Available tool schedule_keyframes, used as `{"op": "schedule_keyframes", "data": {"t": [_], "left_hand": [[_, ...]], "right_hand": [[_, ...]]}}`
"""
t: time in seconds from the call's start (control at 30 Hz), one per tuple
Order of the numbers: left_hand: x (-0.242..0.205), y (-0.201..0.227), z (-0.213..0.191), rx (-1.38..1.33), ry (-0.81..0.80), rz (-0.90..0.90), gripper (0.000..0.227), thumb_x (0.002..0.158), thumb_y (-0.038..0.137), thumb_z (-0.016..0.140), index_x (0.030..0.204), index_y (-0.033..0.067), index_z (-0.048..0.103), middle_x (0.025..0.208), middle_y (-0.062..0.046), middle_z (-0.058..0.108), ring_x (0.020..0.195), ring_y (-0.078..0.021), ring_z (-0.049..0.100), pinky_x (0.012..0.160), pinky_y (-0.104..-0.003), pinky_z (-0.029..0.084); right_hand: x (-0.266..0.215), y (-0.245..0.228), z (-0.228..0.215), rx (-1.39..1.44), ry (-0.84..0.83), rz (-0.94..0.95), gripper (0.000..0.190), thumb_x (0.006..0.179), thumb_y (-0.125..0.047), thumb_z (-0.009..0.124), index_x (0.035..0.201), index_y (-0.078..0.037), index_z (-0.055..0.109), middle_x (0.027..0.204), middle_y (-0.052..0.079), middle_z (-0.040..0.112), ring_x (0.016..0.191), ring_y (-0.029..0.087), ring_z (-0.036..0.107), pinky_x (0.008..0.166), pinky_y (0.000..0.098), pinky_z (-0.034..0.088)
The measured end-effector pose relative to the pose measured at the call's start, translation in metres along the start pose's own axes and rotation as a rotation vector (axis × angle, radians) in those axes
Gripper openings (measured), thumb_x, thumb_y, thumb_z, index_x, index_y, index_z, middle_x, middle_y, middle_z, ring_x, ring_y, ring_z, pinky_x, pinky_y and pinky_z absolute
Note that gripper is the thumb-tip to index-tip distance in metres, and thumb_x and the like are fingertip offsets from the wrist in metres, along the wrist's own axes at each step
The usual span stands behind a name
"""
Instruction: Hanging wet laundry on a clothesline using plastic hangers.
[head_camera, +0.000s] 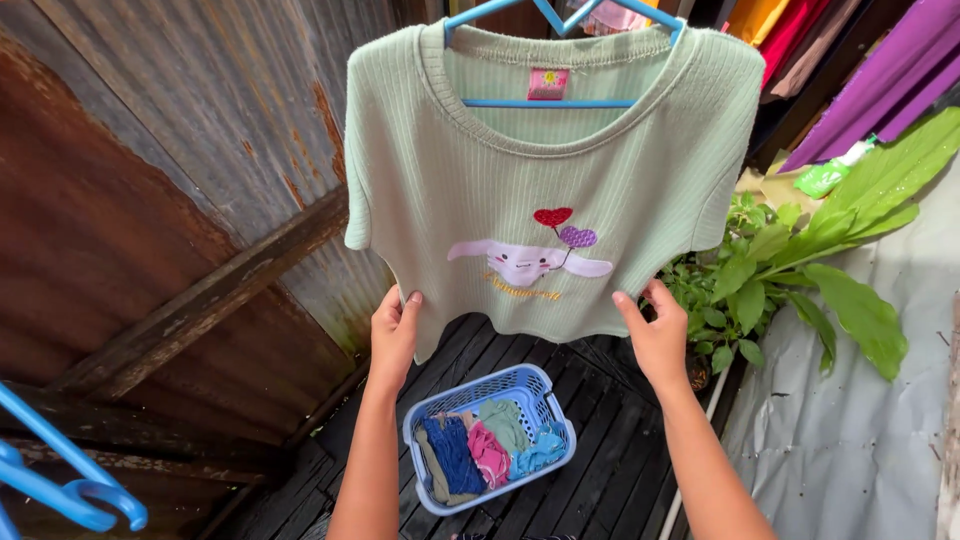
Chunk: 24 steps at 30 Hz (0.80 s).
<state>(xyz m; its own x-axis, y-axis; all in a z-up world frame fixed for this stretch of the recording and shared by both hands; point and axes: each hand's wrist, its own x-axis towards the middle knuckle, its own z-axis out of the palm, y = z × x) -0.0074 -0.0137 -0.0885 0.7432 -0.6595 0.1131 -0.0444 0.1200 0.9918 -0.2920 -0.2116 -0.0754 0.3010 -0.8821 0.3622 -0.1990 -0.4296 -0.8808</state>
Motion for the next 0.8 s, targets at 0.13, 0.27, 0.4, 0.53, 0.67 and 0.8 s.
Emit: {"op": "schedule_keyframes", "data": {"t": [0.13, 0.27, 0.4, 0.53, 0.67, 0.8], "left_hand": [[-0.003, -0.020, -0.003, 0.030, 0.038, -0.002, 0.029, 0.111, 0.017, 0.055, 0.132, 0.0048, 0.071, 0.112, -0.011, 0.078, 0.103, -0.0138, 0.067, 0.095, -0.041, 0.059], [-0.002, -0.033, -0.010, 0.070, 0.079, 0.010, 0.028, 0.111, 0.017, 0.056, 0.130, 0.0035, 0.072, 0.108, -0.012, 0.079, 0.100, -0.0135, 0.066, 0.092, -0.042, 0.060], [0.005, -0.049, -0.027, 0.080, 0.177, -0.006, 0.031, 0.114, 0.018, 0.050, 0.132, 0.0024, 0.070, 0.110, -0.013, 0.077, 0.098, -0.0157, 0.067, 0.096, -0.044, 0.058], [0.015, -0.100, -0.035, 0.123, 0.193, 0.002, 0.032, 0.115, 0.018, 0.050, 0.132, 0.0014, 0.070, 0.111, -0.016, 0.077, 0.103, -0.0173, 0.068, 0.096, -0.046, 0.056], [0.005, -0.123, -0.026, 0.272, 0.171, 0.069, 0.026, 0.114, 0.014, 0.052, 0.130, 0.0045, 0.070, 0.109, -0.018, 0.077, 0.103, -0.0235, 0.072, 0.094, -0.049, 0.057], [-0.005, -0.145, -0.027, 0.315, 0.168, 0.017, 0.027, 0.114, 0.010, 0.049, 0.132, 0.0019, 0.068, 0.104, -0.023, 0.076, 0.102, -0.0344, 0.074, 0.092, -0.054, 0.058]], "right_hand": [[0.002, 0.053, 0.001, 0.000, 0.038, 0.052, 0.025, 0.110, -0.015, 0.067, 0.130, 0.000, 0.072, 0.116, 0.015, 0.076, 0.110, 0.017, 0.065, 0.105, 0.0462, 0.051], [0.008, 0.092, -0.003, 0.091, 0.035, 0.098, 0.017, 0.111, -0.015, 0.066, 0.118, -0.003, 0.076, 0.108, 0.010, 0.078, 0.102, 0.013, 0.068, 0.098, 0.0400, 0.054], [0.038, 0.201, -0.017, 0.198, 0.074, 0.111, 0.019, 0.117, -0.014, 0.059, 0.127, -0.003, 0.072, 0.113, 0.010, 0.076, 0.106, 0.014, 0.068, 0.103, 0.0409, 0.052], [0.023, 0.161, -0.012, 0.190, 0.085, 0.106, 0.018, 0.117, -0.014, 0.060, 0.126, -0.005, 0.072, 0.115, 0.005, 0.075, 0.111, 0.007, 0.062, 0.105, 0.0379, 0.051], [-0.010, 0.054, 0.006, 0.036, -0.063, 0.134, 0.037, 0.103, -0.007, 0.070, 0.138, 0.004, 0.062, 0.124, 0.023, 0.072, 0.116, 0.027, 0.066, 0.102, 0.0481, 0.053], [-0.025, 0.097, 0.010, -0.042, -0.083, 0.206, 0.040, 0.110, -0.014, 0.066, 0.145, 0.006, 0.062, 0.125, 0.025, 0.072, 0.117, 0.032, 0.069, 0.097, 0.0505, 0.055]]}}
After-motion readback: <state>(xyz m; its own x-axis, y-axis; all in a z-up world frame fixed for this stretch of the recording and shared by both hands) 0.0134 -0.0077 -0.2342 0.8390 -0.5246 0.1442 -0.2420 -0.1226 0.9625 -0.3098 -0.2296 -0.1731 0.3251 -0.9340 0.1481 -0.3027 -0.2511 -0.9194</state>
